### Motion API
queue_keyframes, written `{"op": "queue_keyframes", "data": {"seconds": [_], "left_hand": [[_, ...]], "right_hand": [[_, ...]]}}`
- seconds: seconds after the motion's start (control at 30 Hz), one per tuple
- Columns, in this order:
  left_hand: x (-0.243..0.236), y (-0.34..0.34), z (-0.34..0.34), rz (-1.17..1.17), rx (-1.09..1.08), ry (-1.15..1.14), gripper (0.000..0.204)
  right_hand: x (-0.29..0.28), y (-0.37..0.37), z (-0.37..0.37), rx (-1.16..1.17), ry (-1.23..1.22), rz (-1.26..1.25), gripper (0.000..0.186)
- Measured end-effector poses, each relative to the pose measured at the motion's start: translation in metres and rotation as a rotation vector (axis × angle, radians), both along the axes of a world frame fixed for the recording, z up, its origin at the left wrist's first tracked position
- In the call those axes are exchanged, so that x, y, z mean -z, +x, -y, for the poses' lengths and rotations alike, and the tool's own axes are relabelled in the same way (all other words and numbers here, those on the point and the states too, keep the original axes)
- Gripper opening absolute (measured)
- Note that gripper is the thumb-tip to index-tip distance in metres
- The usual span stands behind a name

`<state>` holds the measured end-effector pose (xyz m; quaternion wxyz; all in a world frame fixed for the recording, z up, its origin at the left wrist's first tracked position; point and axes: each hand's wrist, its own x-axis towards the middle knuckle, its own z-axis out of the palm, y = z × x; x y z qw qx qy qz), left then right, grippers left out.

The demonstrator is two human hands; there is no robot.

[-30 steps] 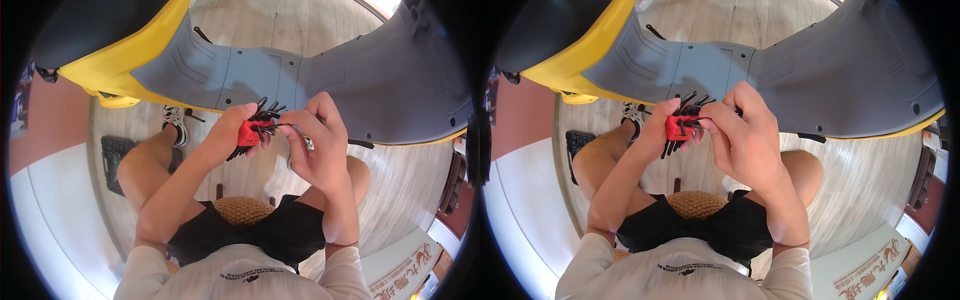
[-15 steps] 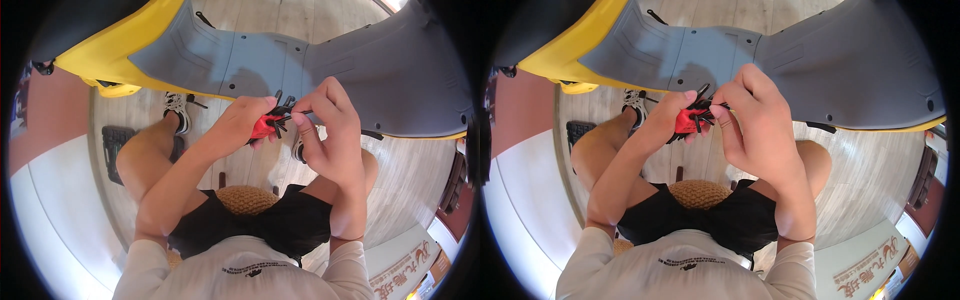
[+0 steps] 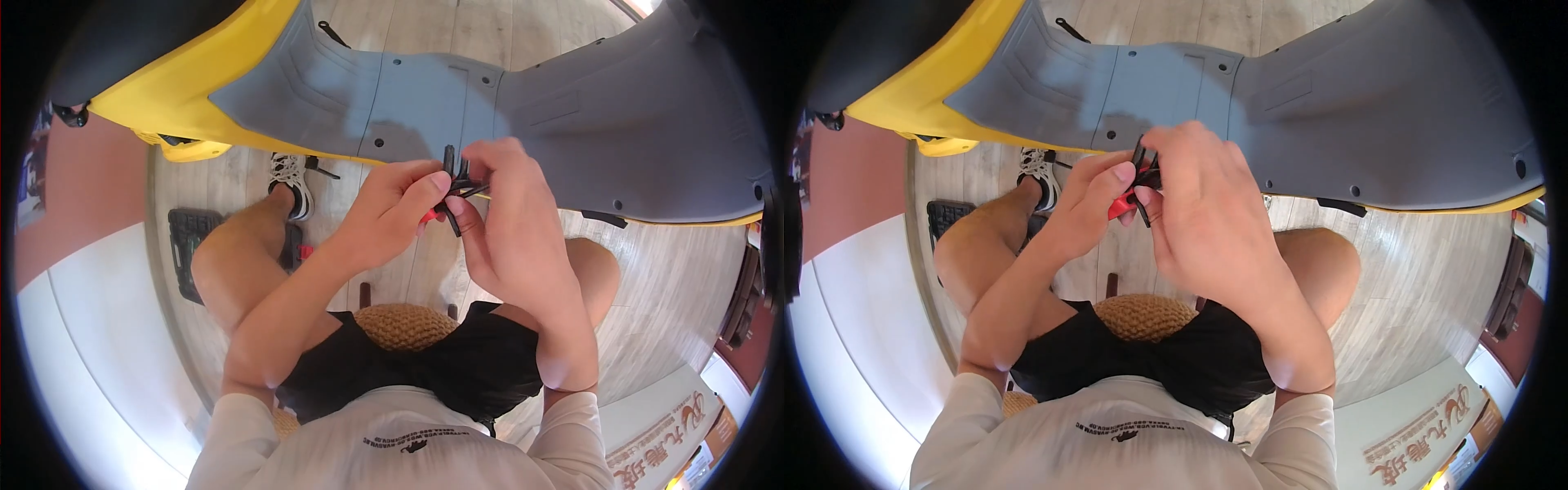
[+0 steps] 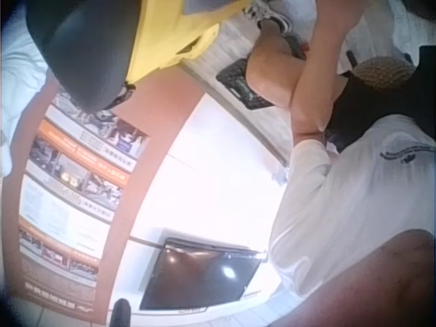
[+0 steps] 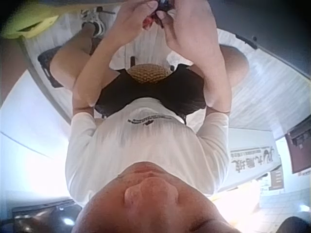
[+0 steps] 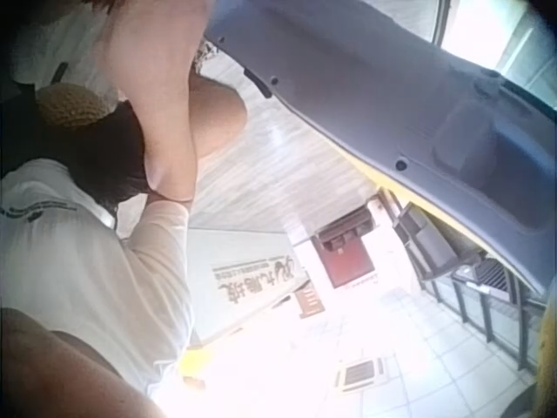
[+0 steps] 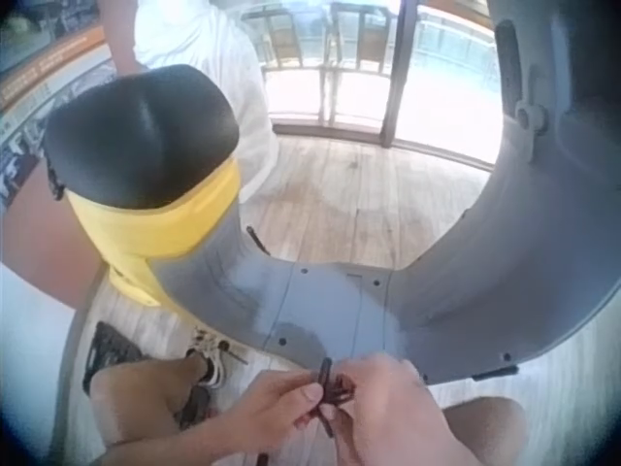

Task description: Using an Allen key set to tighten or remove screws on a scooter panel.

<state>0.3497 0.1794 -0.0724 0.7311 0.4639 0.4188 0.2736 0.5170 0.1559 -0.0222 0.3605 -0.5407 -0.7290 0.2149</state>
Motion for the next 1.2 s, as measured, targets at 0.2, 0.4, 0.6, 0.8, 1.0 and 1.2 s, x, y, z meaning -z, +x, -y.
{"op": "queue_keyframes", "data": {"seconds": [0.2, 0.4, 0.6, 0.8, 1.0, 1.2], "left_hand": [[0.001, -0.007, -0.012, -0.079, -0.049, 0.234, 0.047], [0.002, -0.004, -0.007, -0.078, -0.098, 0.342, 0.056], [0.005, 0.002, 0.001, 0.132, -0.334, 0.244, 0.044], [0.003, -0.001, -0.005, 0.184, -0.266, 0.139, 0.063], [0.002, 0.004, -0.008, 0.217, -0.341, -0.06, 0.06], [0.003, 0.008, -0.007, 0.155, -0.214, -0.012, 0.053]], "right_hand": [[-0.002, 0.018, -0.005, 0.083, 0.097, -0.095, 0.016], [0.002, 0.005, 0.008, 0.031, -0.114, -0.151, 0.009], [0.003, 0.0, 0.009, -0.045, -0.212, -0.288, 0.006], [-0.002, 0.009, 0.003, 0.015, -0.042, -0.242, 0.008], [0.012, 0.005, -0.002, 0.033, 0.065, -0.142, 0.018], [0.022, 0.004, -0.003, 0.008, 0.141, -0.046, 0.014]]}}
